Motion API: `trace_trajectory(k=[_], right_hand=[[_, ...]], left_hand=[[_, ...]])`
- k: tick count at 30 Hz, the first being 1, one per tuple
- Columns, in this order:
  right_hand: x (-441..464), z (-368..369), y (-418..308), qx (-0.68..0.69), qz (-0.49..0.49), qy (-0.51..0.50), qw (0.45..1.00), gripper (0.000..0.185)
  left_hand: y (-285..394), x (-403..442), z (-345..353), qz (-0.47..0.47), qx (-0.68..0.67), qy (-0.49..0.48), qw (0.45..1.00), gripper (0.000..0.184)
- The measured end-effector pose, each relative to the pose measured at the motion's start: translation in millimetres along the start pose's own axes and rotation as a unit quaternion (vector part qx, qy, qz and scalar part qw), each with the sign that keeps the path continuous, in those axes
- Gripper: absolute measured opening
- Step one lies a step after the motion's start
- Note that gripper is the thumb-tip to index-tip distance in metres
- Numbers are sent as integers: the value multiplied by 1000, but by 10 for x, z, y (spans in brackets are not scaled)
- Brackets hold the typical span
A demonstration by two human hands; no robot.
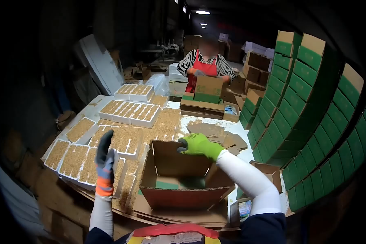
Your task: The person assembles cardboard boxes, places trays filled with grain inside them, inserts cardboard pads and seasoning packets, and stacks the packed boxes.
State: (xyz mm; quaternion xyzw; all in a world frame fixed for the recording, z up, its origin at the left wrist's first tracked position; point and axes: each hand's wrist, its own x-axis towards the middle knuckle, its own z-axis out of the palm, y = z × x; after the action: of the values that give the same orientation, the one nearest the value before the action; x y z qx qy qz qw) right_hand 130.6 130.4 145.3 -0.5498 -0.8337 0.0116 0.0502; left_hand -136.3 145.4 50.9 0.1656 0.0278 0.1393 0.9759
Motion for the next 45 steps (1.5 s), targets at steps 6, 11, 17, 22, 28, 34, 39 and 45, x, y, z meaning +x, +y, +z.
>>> trace_trajectory(k=[6,11,17,22,28,34,39,45], right_hand=[[-472,-410,-19,90,-61,163,981,62],[-1799,-938,-456,56,72,-1,996,71],[-1265,-557,-512,134,-82,-117,981,57],[-814,-242,-217,254,66,-237,935,65],[-227,-322,686,101,56,280,953,50],[-718,631,248,63,82,200,974,78],[-1289,-106,710,485,366,-257,751,69],[-1840,8,-346,756,365,53,541,60]], left_hand=[[-321,328,-113,23,982,-76,173,53],[-299,54,333,244,902,-4,358,37],[-21,167,416,121,699,-7,704,71],[-56,434,96,169,860,74,476,44],[-410,190,694,312,916,145,205,60],[-498,209,277,33,669,548,501,111],[-589,20,705,83,706,474,519,110],[-852,-133,577,349,855,183,337,93]])
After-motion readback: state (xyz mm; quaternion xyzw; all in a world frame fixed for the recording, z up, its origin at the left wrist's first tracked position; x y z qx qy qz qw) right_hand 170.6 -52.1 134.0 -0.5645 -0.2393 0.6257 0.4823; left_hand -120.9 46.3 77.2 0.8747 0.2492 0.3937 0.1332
